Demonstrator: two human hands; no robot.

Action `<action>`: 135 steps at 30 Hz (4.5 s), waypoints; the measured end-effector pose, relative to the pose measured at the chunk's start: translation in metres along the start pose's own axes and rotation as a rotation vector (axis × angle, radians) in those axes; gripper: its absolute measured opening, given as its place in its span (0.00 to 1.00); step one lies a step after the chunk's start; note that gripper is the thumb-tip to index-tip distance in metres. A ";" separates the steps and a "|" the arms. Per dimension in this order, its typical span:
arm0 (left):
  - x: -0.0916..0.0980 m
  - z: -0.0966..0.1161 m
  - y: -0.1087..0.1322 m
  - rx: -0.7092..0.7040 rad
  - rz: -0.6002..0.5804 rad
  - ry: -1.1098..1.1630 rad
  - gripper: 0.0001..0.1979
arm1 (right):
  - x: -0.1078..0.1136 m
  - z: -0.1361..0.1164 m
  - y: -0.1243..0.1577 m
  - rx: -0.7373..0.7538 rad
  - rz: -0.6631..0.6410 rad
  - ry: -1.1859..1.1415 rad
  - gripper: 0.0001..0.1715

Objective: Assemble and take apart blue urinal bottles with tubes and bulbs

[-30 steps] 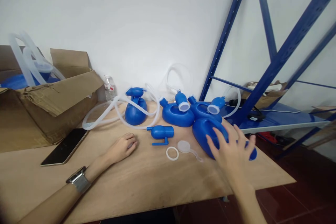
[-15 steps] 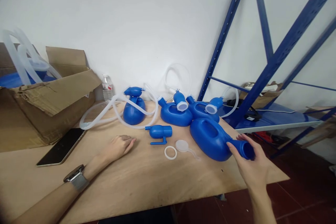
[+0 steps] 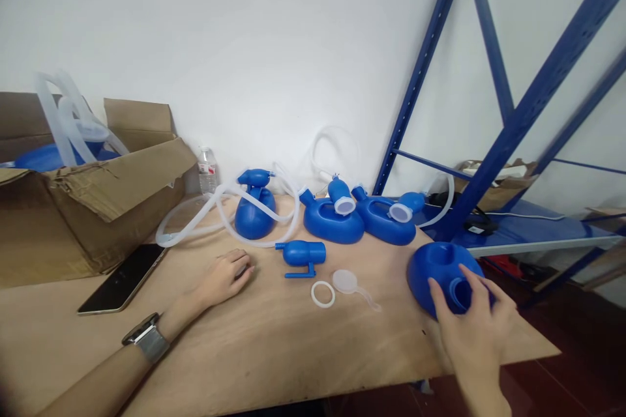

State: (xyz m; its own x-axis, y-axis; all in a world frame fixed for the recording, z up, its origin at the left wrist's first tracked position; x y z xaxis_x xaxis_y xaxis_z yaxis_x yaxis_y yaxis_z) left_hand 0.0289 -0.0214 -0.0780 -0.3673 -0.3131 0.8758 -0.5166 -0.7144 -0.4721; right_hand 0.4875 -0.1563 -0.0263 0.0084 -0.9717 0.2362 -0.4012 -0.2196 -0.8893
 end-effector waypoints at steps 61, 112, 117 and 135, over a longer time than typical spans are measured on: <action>0.049 -0.106 -0.105 0.601 0.751 0.337 0.07 | -0.282 -0.326 -0.004 -0.065 -0.742 -0.590 0.20; 0.055 -0.134 -0.142 0.365 0.546 0.626 0.29 | -0.323 -0.341 0.040 -1.060 -0.701 -1.463 0.23; 0.057 -0.131 -0.140 0.405 0.563 0.598 0.27 | -0.326 -0.335 0.030 -1.078 -0.806 -1.473 0.20; 0.056 -0.134 -0.136 0.362 0.568 0.531 0.26 | -0.335 -0.328 0.048 -0.867 -0.643 -1.414 0.20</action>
State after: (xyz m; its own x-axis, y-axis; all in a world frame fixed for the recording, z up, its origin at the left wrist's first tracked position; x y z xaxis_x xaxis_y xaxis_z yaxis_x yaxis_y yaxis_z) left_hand -0.0254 0.1419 0.0218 -0.8560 -0.4138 0.3099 0.1011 -0.7219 -0.6846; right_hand 0.1648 0.1878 -0.0193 0.8619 -0.1889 -0.4706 -0.3352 -0.9086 -0.2492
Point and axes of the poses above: each hand's wrist, its own y-axis away from the middle knuckle, its own x-axis out of the back of the hand, z = x × y, the point moved 3 cm from there along -y, towards the middle knuckle, and after that the axes turned 6 degrees about z, right-handed, at the moved point
